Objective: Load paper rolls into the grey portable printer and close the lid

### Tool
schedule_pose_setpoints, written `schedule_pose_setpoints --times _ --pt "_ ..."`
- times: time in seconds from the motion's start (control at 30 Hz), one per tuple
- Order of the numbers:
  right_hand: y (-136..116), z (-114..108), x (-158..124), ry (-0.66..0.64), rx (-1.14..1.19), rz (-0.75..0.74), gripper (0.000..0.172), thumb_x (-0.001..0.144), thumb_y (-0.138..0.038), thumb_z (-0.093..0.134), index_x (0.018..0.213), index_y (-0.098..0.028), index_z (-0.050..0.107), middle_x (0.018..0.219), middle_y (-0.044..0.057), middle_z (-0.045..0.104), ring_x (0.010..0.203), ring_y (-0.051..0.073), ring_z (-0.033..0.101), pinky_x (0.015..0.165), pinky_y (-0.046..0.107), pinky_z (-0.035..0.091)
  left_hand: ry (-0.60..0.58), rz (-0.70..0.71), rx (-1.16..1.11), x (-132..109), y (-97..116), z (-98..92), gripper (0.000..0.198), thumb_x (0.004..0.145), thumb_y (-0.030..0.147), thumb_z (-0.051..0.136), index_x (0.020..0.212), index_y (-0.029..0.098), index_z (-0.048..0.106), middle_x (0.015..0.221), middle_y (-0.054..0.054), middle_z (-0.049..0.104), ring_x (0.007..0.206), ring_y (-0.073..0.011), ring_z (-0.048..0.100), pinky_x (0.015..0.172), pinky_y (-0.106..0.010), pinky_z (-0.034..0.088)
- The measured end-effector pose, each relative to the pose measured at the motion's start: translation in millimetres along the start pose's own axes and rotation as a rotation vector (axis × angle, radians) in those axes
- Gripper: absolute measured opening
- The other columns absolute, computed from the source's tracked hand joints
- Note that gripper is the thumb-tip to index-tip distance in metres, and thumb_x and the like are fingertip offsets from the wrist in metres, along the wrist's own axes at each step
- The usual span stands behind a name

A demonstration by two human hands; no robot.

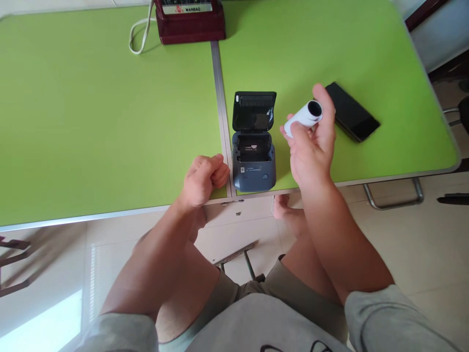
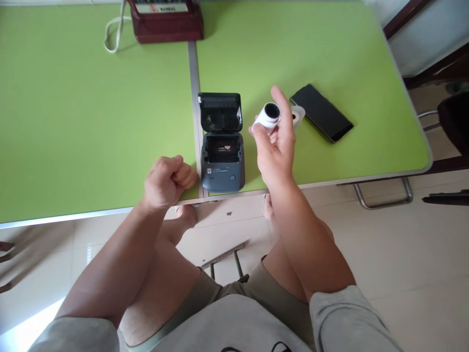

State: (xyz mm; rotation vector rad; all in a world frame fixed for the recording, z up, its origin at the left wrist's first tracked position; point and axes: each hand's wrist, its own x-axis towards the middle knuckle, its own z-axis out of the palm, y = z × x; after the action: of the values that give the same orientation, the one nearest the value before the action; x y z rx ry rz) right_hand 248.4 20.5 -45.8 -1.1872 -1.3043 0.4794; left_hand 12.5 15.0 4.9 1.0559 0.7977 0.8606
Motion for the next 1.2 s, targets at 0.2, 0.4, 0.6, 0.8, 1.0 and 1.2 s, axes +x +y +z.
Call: schedule_pose_setpoints --times 0.2,0.4,0.6,0.8,1.0,1.2 --pt "1 -4 -2 -0.037 -0.011 -0.03 0.056 0.107 -0.044 0.043 0.159 -0.054 0.025 0.145 0.006 0.053 0.123 0.025 0.07 0.094 0.042 0.066 -0.064 0.04 0.026 0 -3 -4.9 0.074 0.091 0.062 0.065 0.05 0.021 0.019 0.046 0.007 0.015 0.043 -0.0054 0.016 0.045 -0.028 0.016" --pt "-55 14 -8 -0.132 -0.054 -0.309 0.06 0.101 -0.038 0.058 0.157 -0.048 0.041 0.13 0.006 0.062 0.109 0.025 0.072 0.094 0.046 0.066 -0.19 0.109 -0.015 -4 10 2.6 0.057 0.089 0.068 0.069 0.066 0.02 0.049 0.061 0.005 0.041 0.053 -0.0086 0.043 0.052 -0.026 0.037" --pt "-76 24 -13 -0.251 -0.096 -0.33 0.054 0.099 -0.024 0.06 0.147 -0.045 0.048 0.127 0.001 0.073 0.123 0.024 0.069 0.114 0.048 0.055 0.015 0.161 0.121 -10 28 28.0 0.055 0.09 0.071 0.068 0.113 0.022 0.065 0.103 -0.004 0.071 0.102 -0.0201 0.071 0.083 -0.031 0.058" --pt "-78 25 -14 -0.237 0.061 -0.29 0.043 0.088 -0.013 0.069 0.125 -0.036 0.062 0.124 0.001 0.076 0.117 0.022 0.073 0.103 0.043 0.061 -0.02 0.187 0.134 -7 27 31.0 0.052 0.093 0.067 0.066 0.118 0.021 0.067 0.115 -0.007 0.074 0.119 -0.0248 0.071 0.093 -0.033 0.06" --pt "-82 28 -11 -0.223 -0.038 -0.298 0.024 0.092 -0.015 0.063 0.11 -0.032 0.065 0.116 0.002 0.078 0.112 0.023 0.076 0.096 0.046 0.064 0.05 0.193 0.171 1 15 30.5 0.057 0.095 0.073 0.059 0.121 0.022 0.065 0.111 -0.008 0.075 0.113 -0.0245 0.073 0.095 -0.036 0.061" --pt "-69 13 -1 -0.168 -0.097 -0.291 0.025 0.087 -0.017 0.073 0.107 -0.031 0.067 0.114 0.002 0.08 0.105 0.024 0.076 0.091 0.043 0.062 0.328 0.442 0.604 6 -2 11.6 0.058 0.106 0.07 0.03 0.132 0.028 0.06 0.143 -0.009 0.063 0.143 -0.0284 0.055 0.122 -0.047 0.042"
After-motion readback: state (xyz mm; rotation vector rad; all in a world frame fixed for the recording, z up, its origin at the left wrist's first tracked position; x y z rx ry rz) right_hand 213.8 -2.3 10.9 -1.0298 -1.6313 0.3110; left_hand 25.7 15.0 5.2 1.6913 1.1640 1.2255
